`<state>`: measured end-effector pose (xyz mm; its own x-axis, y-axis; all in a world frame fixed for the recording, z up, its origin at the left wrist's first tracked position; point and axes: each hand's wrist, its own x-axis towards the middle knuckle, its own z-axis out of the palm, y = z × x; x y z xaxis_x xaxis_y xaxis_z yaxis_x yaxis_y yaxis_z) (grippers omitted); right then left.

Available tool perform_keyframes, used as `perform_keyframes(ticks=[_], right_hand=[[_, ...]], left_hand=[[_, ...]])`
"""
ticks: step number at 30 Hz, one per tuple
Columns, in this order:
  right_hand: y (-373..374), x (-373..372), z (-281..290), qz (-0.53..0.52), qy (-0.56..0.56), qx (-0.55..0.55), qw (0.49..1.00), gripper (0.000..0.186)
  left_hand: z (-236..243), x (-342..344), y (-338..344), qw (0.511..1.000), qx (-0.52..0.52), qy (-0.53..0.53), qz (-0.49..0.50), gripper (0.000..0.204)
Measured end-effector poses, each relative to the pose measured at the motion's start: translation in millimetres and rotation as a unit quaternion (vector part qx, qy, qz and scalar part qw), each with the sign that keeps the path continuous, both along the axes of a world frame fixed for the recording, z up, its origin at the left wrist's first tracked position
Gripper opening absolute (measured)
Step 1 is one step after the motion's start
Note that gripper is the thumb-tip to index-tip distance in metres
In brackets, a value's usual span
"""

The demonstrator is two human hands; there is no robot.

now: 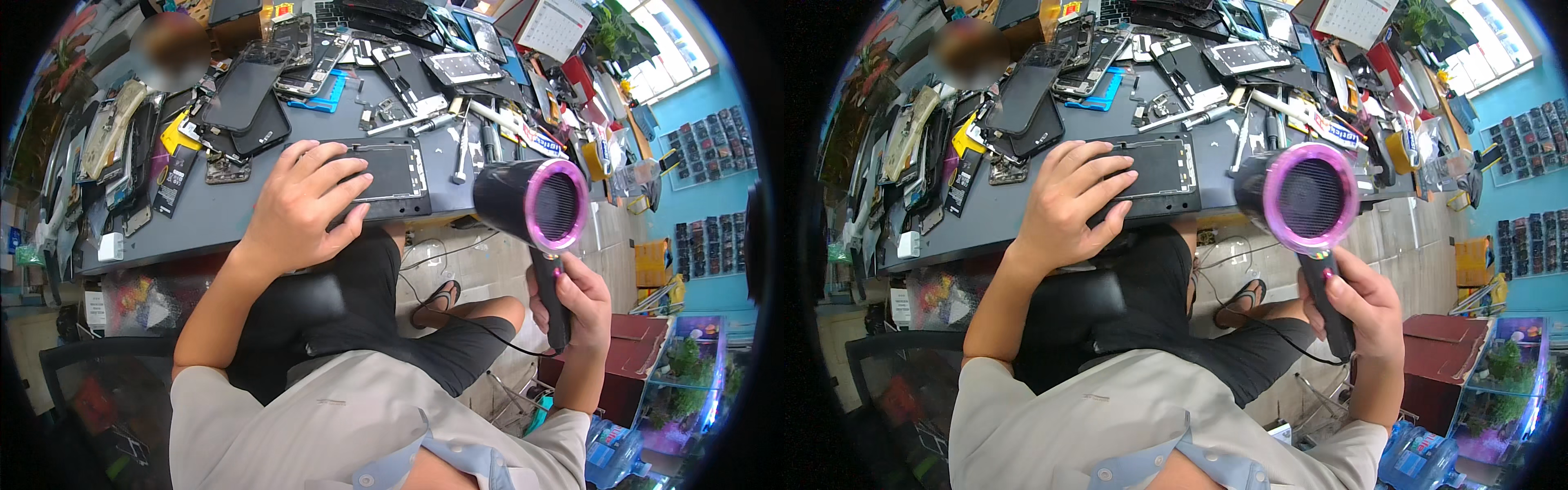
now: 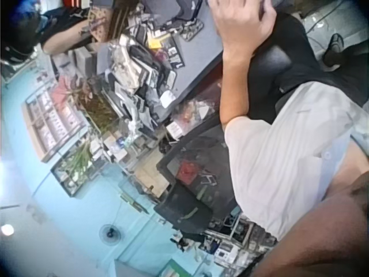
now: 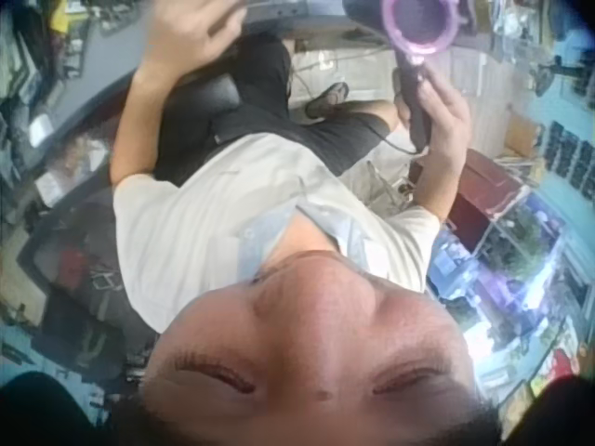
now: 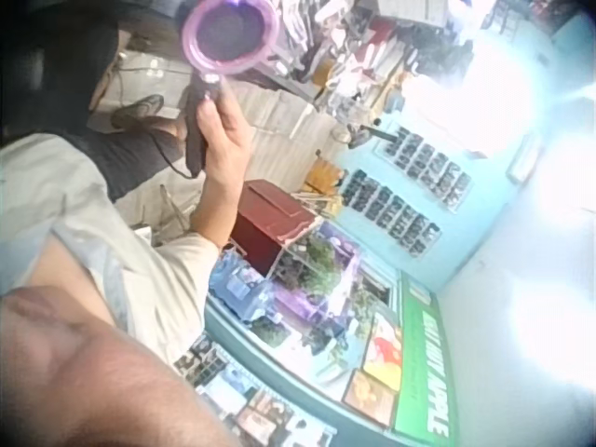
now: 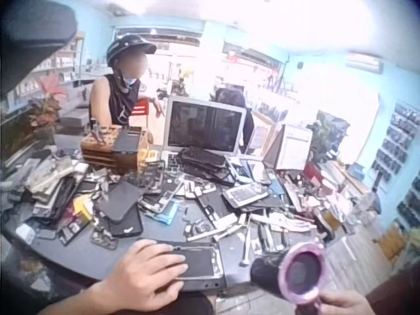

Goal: The person uses a heat gun to apply heat to a disassembled mobile phone on a cluttered workbench. They then handle the phone and other components, moving them around the workspace.

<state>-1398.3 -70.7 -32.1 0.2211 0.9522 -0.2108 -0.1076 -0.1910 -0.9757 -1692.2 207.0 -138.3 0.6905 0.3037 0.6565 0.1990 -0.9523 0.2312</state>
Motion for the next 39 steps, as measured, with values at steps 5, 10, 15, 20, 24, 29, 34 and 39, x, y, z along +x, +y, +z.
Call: perform_keyframes(ticks=[5,10,15,20,24,29,34,39], right_hand=[[31.3,-10.7,15.5,0.026,0.015,-0.05,0.998,0.058],[57.4,-14.1,21.1,0.053,0.013,-0.073,0.996,0.057],[79.8,-17.0,18.3,0.07,0.053,-0.105,0.991,0.055],[88.3,-14.9,8.5,0.081,0.061,-0.115,0.988,0.052],[91.2,-12.7,7.9,0.086,0.032,-0.112,0.989,0.05],[92.9,-14.3,14.0,0.077,-0.02,-0.101,0.992,0.048],[92.1,-15.1,16.1,0.066,-0.035,-0.102,0.992,0.047],[95.3,-19.2,13.9,0.079,-0.089,-0.119,0.986,0.05]], left_hand=[[-0.2,1.1,-1.6,0.999,-0.028,0.009,-0.018,0.039],[-0.5,0.4,-0.9,0.999,-0.033,0.024,-0.03,0.043],[-1.7,-0.7,-1.6,0.998,-0.035,0.041,-0.024,0.045],[-2.0,0.3,-2.0,0.998,-0.038,0.044,-0.025,0.047],[-2.7,1.0,-1.8,0.998,-0.042,0.049,-0.028,0.049],[-3.4,1.2,-1.1,0.997,-0.043,0.05,-0.035,0.048],[-4.4,0.9,-1.6,0.997,-0.04,0.052,-0.034,0.048],[-5.5,0.9,-1.4,0.997,-0.043,0.04,-0.042,0.045]])
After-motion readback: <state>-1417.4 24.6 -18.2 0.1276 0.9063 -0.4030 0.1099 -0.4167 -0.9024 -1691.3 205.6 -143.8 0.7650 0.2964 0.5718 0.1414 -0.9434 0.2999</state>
